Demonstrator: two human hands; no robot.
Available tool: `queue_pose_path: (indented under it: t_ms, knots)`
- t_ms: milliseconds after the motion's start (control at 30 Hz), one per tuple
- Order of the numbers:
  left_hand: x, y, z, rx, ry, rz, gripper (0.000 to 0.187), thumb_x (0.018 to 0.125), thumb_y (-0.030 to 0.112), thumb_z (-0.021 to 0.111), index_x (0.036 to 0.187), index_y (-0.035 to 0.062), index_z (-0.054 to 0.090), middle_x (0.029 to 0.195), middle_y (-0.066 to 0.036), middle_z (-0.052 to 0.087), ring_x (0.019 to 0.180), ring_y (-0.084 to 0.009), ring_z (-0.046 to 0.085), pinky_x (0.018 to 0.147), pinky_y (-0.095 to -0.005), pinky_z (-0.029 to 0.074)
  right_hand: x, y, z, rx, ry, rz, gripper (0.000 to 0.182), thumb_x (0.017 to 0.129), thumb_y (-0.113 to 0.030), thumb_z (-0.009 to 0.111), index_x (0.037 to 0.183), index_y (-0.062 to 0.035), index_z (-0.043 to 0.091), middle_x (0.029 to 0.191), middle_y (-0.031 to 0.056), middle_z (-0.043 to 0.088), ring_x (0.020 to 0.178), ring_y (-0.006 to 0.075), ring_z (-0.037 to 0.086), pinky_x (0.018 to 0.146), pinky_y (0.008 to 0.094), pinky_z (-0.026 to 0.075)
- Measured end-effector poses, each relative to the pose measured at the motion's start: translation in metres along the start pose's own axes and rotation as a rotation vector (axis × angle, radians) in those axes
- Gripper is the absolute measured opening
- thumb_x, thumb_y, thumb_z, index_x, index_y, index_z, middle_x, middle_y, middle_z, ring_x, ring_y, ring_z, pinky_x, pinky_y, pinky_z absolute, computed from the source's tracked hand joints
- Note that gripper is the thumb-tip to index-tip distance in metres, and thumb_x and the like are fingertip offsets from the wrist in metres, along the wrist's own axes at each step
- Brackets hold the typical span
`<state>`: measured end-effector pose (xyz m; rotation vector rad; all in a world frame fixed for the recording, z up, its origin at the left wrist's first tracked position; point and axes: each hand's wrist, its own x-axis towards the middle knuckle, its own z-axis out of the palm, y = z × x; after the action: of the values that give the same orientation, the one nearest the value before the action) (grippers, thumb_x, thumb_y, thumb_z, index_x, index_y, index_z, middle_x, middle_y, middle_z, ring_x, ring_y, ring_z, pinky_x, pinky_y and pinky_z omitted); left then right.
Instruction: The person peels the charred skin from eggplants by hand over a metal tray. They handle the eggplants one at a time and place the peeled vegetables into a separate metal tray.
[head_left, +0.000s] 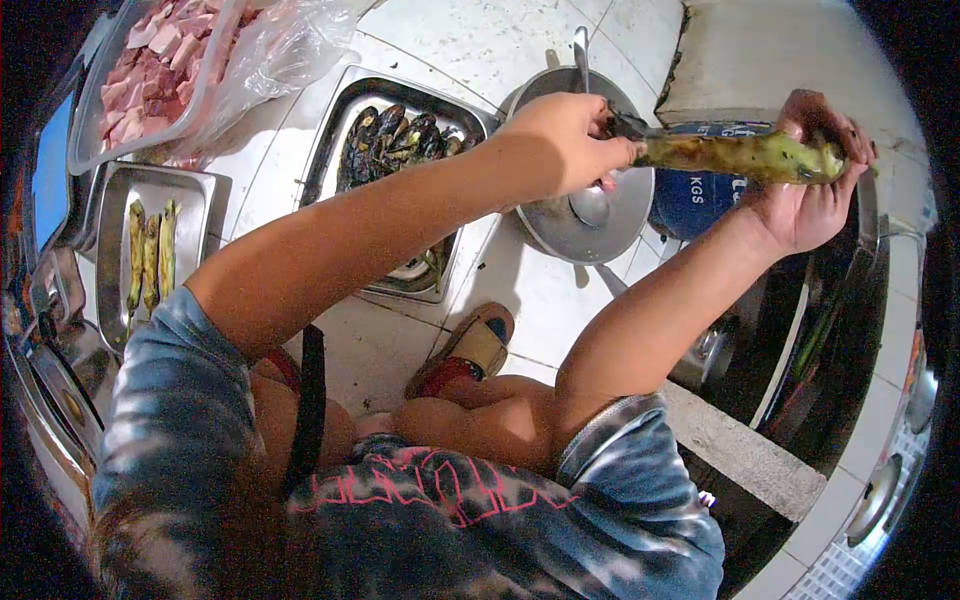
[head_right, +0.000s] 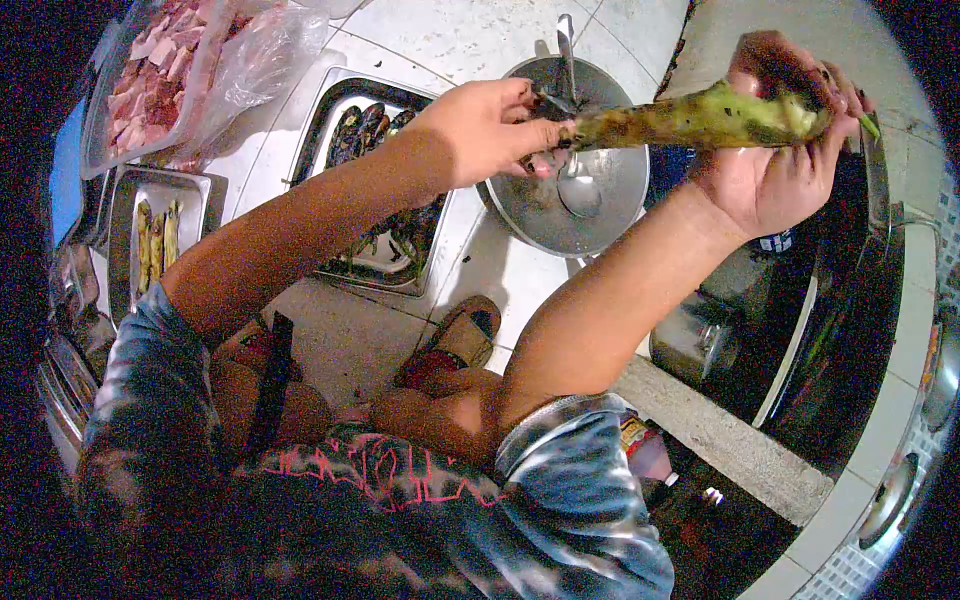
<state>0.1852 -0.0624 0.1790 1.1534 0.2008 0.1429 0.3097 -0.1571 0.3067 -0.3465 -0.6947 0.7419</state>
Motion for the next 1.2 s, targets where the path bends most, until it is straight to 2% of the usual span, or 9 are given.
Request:
queue_pose_path:
  t_ms: [100,133,233,333,667,800,900,1000,1200]
  knots:
    - [-0.002,0.007,-0.005,0.002,-0.011,-0.048,0.021,0.078,0.018,0.053,0.091,0.0022,0.05,0.077,-0.001,0.055,0.065,-0.0081,0.053,0.063,-0.0222,0.044,0.003,0.011,0.001,0.116,-0.067,0.071,0.012,0.076,-0.006,0.048,0.086,-0.0126,0.046,0.079,-0.0019,0.047,0.08,0.0143,0.046,0.082,0.0381,0.028]
    - [-0.004,0.012,-0.006,-0.013,-0.017,-0.072,0.021,0.078,0.018,0.053,0.091,0.0023,0.05,0.077,-0.001,0.055,0.066,-0.0083,0.053,0.064,-0.0227,0.044,-0.003,0.019,0.011,-0.089,-0.099,0.115,0.01,0.077,-0.007,0.047,0.086,-0.0124,0.046,0.078,-0.0017,0.047,0.08,0.015,0.046,0.082,0.0379,0.029]
    - [-0.006,0.014,-0.011,-0.106,-0.021,-0.131,0.019,0.078,0.016,0.051,0.092,0.0026,0.05,0.079,-0.001,0.054,0.069,-0.0089,0.052,0.067,-0.0248,0.045,-0.002,0.017,0.01,-0.078,-0.098,0.134,0.007,0.079,-0.009,0.045,0.085,-0.0119,0.047,0.077,-0.0016,0.048,0.079,0.015,0.047,0.08,0.0372,0.03]
    - [-0.002,0.004,-0.019,-0.296,0.01,-0.202,0.018,0.079,0.014,0.05,0.093,0.0032,0.05,0.082,-0.002,0.052,0.075,-0.0096,0.05,0.075,-0.0288,0.045,0.002,0.003,-0.001,-0.058,0.006,-0.001,0.006,0.079,-0.011,0.045,0.083,-0.0119,0.048,0.075,-0.0015,0.05,0.078,0.0152,0.047,0.08,0.0367,0.03]
    - [0.008,-0.025,-0.05,-0.39,0.053,-0.231,0.017,0.08,0.017,0.05,0.092,0.0051,0.052,0.079,-0.001,0.051,0.073,-0.0092,0.05,0.076,-0.0266,0.044,-0.003,-0.001,0.0,-0.035,0.036,-0.02,0.005,0.076,-0.009,0.049,0.08,-0.0119,0.05,0.075,-0.0017,0.051,0.078,0.015,0.047,0.08,0.036,0.03]
    - [0.011,-0.058,-0.073,-0.207,0.172,-0.329,0.016,0.078,0.016,0.052,0.086,0.0027,0.054,0.078,-0.004,0.056,0.067,-0.0103,0.054,0.062,-0.0241,0.047,-0.004,-0.006,0.0,-0.105,0.04,-0.075,0.005,0.075,-0.009,0.049,0.08,-0.0108,0.049,0.076,-0.0002,0.051,0.078,0.0161,0.047,0.078,0.0369,0.031]
    - [0.003,-0.063,-0.092,0.718,0.11,-0.31,0.013,0.075,0.011,0.051,0.08,0.0001,0.056,0.075,-0.011,0.059,0.069,-0.0166,0.057,0.061,-0.028,0.046,-0.003,-0.005,0.004,-0.147,0.034,-0.089,0.005,0.076,-0.01,0.049,0.081,-0.009,0.048,0.077,0.0018,0.051,0.078,0.0172,0.047,0.078,0.0377,0.032]
    - [-0.004,-0.082,-0.105,1.334,-0.074,-0.25,0.023,0.066,0.008,0.048,0.087,-0.0001,0.054,0.081,-0.02,0.055,0.076,-0.0298,0.056,0.07,-0.0375,0.043,0.0,-0.008,0.004,-0.332,0.038,-0.069,0.011,0.077,-0.012,0.049,0.085,-0.0052,0.049,0.081,0.0061,0.052,0.079,0.0193,0.047,0.079,0.0402,0.033]
    - [-0.004,-0.083,-0.098,1.427,-0.354,-0.351,0.021,0.064,0.006,0.044,0.079,-0.0005,0.058,0.082,-0.019,0.056,0.079,-0.0317,0.055,0.066,-0.0384,0.044,-0.001,0.004,0.007,-0.622,0.069,-0.187,0.016,0.08,-0.011,0.045,0.092,-0.0005,0.048,0.083,0.0095,0.049,0.082,0.024,0.045,0.082,0.0422,0.033]
